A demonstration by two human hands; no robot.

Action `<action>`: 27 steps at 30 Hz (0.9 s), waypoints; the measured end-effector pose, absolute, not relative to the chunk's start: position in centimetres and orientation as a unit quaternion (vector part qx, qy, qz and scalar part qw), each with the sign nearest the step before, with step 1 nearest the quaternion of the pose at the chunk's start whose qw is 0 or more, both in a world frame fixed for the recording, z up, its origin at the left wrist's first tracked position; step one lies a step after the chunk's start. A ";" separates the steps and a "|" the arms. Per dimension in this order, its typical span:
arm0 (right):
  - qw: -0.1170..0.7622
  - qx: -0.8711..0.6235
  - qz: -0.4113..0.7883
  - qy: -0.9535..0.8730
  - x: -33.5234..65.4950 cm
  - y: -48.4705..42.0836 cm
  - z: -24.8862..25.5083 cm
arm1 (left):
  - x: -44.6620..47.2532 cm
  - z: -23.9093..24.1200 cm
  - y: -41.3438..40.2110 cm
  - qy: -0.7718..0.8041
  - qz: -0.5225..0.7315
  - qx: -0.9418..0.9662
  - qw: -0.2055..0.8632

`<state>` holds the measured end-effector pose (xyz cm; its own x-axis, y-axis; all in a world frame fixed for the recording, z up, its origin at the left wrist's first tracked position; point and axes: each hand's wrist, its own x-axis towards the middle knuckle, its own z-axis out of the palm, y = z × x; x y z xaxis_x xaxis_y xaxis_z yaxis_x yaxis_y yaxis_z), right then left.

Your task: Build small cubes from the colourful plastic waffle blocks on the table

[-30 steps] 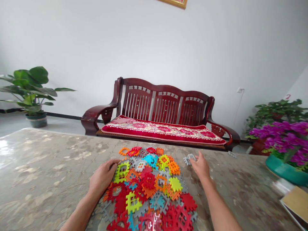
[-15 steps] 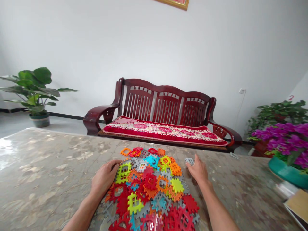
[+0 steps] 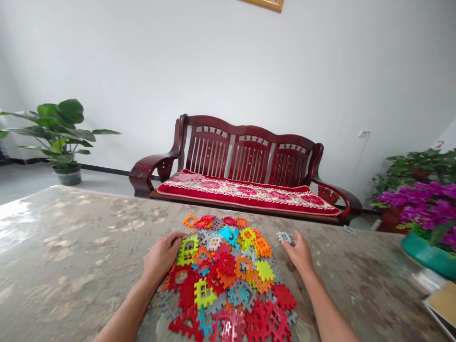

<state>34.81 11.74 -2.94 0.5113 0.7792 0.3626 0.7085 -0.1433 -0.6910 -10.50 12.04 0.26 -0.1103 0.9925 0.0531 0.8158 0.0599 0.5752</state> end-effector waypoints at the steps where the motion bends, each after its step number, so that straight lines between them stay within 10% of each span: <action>1: 0.478 -0.738 0.072 -0.471 34.8 11.2 -3.0 | -10.5 0.4 12.0 0.705 0.243 0.642 0.181; 9: 0.538 -0.646 0.229 -0.491 31.2 7.2 -0.1 | -10.3 0.8 11.7 0.711 0.249 0.634 0.176; 21: 0.235 -0.624 0.060 -0.743 23.2 6.6 3.6 | -10.2 0.9 11.6 0.705 0.247 0.641 0.177; 27: 0.217 -0.658 0.079 -0.717 22.7 6.9 2.8 | -10.3 0.7 11.8 0.706 0.247 0.640 0.175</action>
<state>22.65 6.90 2.81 -0.0406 0.9774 0.2073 0.9087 0.1224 -0.3990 -10.35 11.80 0.73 -0.1202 0.9904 0.0688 0.8175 0.0594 0.5729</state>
